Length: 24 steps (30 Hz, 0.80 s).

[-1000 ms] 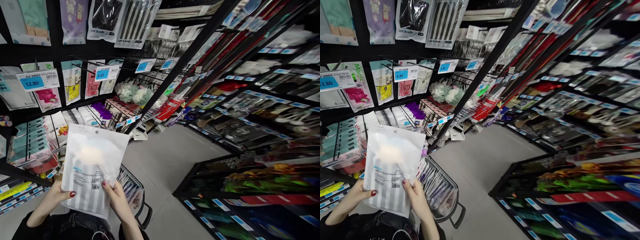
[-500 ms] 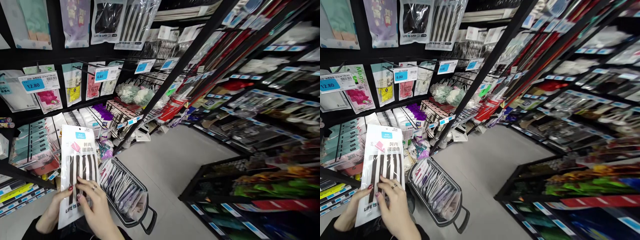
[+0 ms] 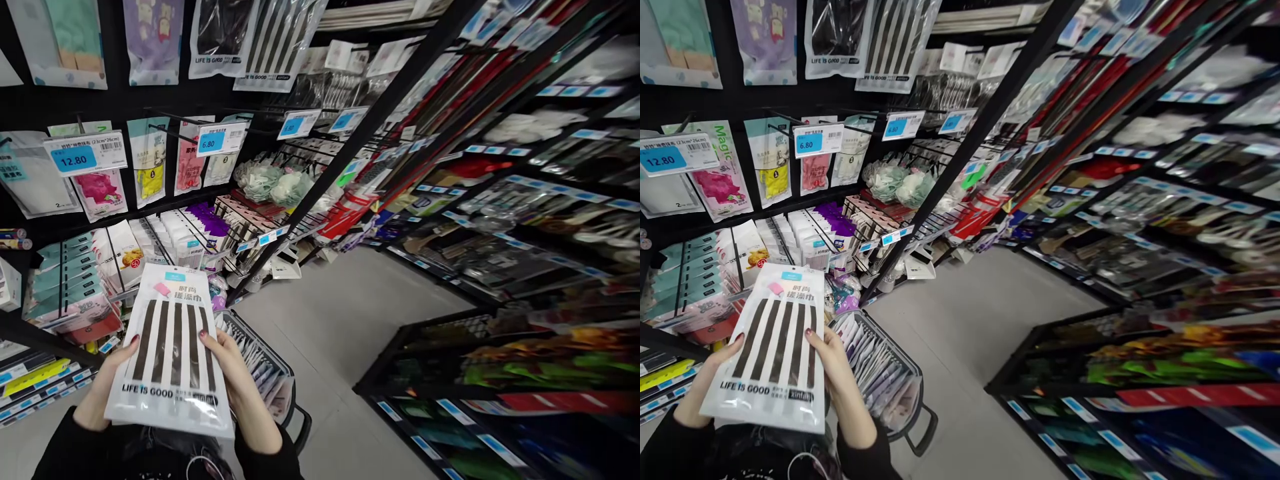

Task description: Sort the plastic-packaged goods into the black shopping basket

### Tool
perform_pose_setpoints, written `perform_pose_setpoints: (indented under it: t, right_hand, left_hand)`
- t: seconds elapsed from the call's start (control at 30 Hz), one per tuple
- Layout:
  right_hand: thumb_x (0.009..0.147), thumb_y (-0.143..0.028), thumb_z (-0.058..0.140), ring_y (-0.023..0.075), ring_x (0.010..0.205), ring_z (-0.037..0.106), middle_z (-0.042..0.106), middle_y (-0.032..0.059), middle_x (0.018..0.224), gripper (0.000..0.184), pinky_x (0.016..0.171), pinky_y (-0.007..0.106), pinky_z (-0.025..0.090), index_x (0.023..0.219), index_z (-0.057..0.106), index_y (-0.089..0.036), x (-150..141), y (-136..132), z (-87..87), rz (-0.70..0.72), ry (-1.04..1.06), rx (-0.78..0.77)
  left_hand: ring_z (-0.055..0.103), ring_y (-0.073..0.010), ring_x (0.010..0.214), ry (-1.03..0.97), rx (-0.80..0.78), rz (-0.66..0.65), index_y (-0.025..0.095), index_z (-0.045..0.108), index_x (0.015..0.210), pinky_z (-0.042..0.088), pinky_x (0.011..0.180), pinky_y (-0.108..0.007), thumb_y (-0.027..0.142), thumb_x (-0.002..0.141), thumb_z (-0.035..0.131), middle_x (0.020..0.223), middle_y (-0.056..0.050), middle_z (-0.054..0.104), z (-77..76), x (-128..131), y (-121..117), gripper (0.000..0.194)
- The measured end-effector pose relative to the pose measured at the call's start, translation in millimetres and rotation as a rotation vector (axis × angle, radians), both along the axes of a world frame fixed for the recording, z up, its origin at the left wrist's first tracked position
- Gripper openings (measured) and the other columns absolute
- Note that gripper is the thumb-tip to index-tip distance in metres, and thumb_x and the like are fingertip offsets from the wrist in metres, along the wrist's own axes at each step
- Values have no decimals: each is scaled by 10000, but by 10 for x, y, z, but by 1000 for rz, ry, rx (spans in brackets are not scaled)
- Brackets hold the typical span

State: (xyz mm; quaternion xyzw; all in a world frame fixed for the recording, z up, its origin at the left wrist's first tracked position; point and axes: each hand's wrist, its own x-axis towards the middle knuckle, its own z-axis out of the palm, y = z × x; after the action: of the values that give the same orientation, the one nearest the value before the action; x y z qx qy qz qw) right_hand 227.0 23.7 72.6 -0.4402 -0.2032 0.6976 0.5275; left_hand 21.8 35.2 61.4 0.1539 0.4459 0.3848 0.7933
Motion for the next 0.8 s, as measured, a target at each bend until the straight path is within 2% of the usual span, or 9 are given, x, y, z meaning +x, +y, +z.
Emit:
perform_pose_setpoints:
  t: [0.1,0.2,0.33,0.43,0.53,0.6,0.7,0.77,0.8]
  right_hand:
    - [575,-350,770,234,704,672,702,79,766,363,675,339,534,828,636,-127,-1,151,-40,-25,31,-28]
    - [608,-338,751,215,710,668,701,65,788,329,714,334,522,843,635,-139,-1,201,-37,-16,30,23]
    - [683,-322,702,184,753,642,688,33,849,263,739,298,489,894,645,-175,13,134,-11,-38,-129,208]
    - [702,-333,683,179,765,610,677,25,827,214,702,264,466,841,669,-171,59,69,-21,44,-288,374]
    - [740,-357,639,175,723,587,658,26,780,212,661,262,455,799,661,-155,85,21,-42,154,-405,471]
    - [788,-350,581,164,669,566,632,26,711,218,617,254,442,745,644,-146,38,0,-60,120,-604,544]
    - [850,-252,480,150,594,540,596,40,645,225,563,249,419,752,641,-129,-191,-18,-131,-61,-1122,709]
    - [857,-157,429,163,612,560,618,69,693,229,572,260,435,911,644,-103,-436,-33,-225,-155,-1441,840]
    - [849,-119,417,177,640,575,634,87,735,259,585,270,448,998,626,-88,-568,-45,-280,-170,-1561,890]
  left_hand:
    - [616,-303,984,-177,-184,25,55,466,1244,472,894,-435,289,792,578,901,-118,721,254,136,47,521]
    - [619,-290,981,-257,-213,14,55,466,1239,471,897,-427,282,808,559,907,-119,721,282,147,119,496]
    - [627,-303,961,-126,-67,-25,66,617,1044,453,920,-422,200,690,693,865,-122,726,7,-24,105,386]
    - [617,-333,971,-84,93,-96,118,683,903,434,933,-455,143,536,790,850,-109,729,-246,-203,62,382]
    - [575,-359,1039,-53,194,-165,144,684,949,406,950,-481,225,527,801,889,-123,722,-403,-299,91,445]
    - [524,-355,1111,113,323,-82,163,642,1060,386,970,-465,251,547,791,1004,-136,694,-449,-270,141,542]
    - [388,-312,1250,423,553,165,240,529,1218,347,1014,-402,267,589,764,1325,-113,498,-480,-108,159,672]
    - [332,-282,1289,377,594,207,280,507,1238,330,1031,-374,336,642,719,1413,-71,390,-493,26,100,635]
    - [341,-282,1284,281,554,180,278,535,1212,333,1030,-377,381,652,703,1401,-67,410,-495,86,58,595]
